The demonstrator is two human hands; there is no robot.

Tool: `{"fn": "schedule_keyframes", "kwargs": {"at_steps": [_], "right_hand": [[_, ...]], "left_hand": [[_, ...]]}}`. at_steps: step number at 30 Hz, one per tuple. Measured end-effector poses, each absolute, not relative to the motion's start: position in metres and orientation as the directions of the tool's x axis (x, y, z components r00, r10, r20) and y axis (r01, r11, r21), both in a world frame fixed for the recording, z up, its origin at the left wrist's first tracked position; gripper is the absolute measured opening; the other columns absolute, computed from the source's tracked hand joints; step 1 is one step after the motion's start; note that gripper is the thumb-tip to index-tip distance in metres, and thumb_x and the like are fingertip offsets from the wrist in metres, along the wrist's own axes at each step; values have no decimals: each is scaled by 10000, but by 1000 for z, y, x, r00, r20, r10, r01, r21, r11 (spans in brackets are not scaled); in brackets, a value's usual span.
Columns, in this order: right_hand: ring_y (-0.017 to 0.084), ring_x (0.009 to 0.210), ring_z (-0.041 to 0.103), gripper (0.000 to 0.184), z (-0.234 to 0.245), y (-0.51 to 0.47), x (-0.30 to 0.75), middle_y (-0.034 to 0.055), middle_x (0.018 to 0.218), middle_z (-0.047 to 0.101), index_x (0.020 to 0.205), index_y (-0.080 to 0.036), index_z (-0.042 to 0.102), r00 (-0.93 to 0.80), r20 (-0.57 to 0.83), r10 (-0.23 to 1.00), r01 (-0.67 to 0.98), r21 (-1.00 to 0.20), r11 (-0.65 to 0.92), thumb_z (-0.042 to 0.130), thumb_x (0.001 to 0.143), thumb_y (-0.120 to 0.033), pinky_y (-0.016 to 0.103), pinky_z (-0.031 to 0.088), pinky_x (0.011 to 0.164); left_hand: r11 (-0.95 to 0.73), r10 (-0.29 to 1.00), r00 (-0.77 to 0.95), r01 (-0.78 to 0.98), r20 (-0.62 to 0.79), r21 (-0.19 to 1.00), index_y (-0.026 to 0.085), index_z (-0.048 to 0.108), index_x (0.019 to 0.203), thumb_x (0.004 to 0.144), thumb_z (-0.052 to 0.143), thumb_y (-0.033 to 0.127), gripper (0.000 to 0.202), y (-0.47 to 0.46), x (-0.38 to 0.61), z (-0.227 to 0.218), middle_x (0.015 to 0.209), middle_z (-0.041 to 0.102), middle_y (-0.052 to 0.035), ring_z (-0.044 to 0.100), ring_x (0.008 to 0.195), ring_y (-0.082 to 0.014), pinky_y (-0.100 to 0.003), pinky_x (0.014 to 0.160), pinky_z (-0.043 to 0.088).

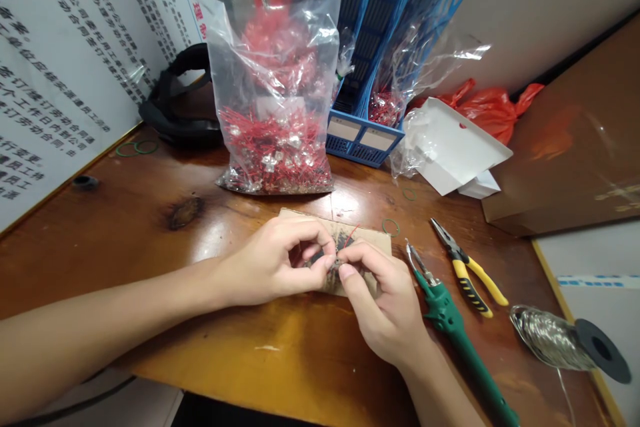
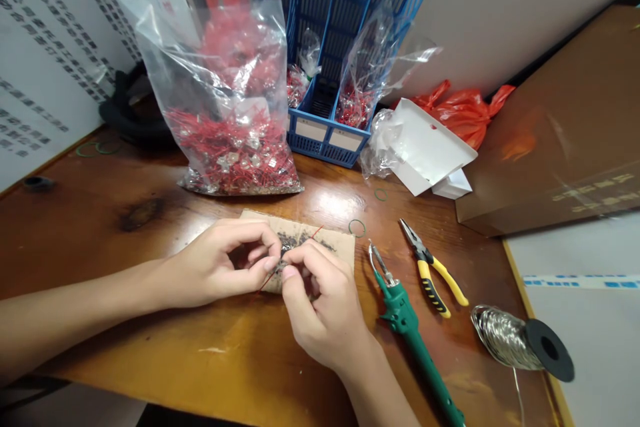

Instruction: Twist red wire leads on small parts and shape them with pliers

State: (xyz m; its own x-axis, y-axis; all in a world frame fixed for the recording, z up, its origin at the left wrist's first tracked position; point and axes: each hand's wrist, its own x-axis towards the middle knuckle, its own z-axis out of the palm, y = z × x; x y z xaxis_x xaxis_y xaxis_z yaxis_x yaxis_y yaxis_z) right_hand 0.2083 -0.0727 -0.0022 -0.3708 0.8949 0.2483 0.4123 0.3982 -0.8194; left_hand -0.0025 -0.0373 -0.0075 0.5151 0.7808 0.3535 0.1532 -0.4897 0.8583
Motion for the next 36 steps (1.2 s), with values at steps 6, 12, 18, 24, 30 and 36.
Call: {"fn": "schedule_keyframes", "kwargs": {"at_steps": [6,12,18,24,30,36], "right_hand": [[162,756,618,136,-3,-74,208,22,850,668,935,-197,673,-364,230,903,403,-835,375,566,1012,-162,309,457,672],[147,735,596,124,-4,-74,207,7,843,661,960,-212,680,-359,246,900,374,-846,380,579,1022,-175,295,442,647],[140,732,587,95,-3,-74,206,4,852,652,971,-215,681,-359,234,903,373,-851,369,602,1015,-187,287,438,643],[144,732,572,105,-5,-75,206,-3,828,626,942,-222,667,-344,202,917,350,-879,324,605,1022,-197,296,435,651],[163,765,575,121,-9,-76,207,10,858,626,947,-231,669,-326,151,933,279,-928,248,603,1047,-247,311,432,655],[179,813,596,108,-12,-76,207,20,901,644,974,-237,668,-331,130,935,261,-939,223,602,1055,-263,323,426,675]], "left_hand": [[-501,780,507,155,367,851,110,677,831,893,661,108,64,-38,-3,-8,665,458,53,420,596,-65,-166,542,348],[-486,790,505,169,348,858,118,672,835,879,670,94,50,-38,-4,-7,663,466,60,418,589,-64,-175,538,339],[-486,791,503,169,349,857,112,675,835,882,666,105,48,-38,-3,-6,658,459,59,419,588,-67,-179,542,345],[-505,777,512,161,366,848,109,673,828,895,658,101,69,-39,-4,-7,666,461,57,424,598,-63,-169,549,349],[-494,779,516,154,357,856,103,682,853,918,647,124,77,-38,-3,-6,669,465,55,435,603,-67,-177,554,359],[-450,796,520,166,310,877,114,675,864,931,636,140,82,-39,-4,-6,677,459,54,428,596,-75,-188,539,351]]}}
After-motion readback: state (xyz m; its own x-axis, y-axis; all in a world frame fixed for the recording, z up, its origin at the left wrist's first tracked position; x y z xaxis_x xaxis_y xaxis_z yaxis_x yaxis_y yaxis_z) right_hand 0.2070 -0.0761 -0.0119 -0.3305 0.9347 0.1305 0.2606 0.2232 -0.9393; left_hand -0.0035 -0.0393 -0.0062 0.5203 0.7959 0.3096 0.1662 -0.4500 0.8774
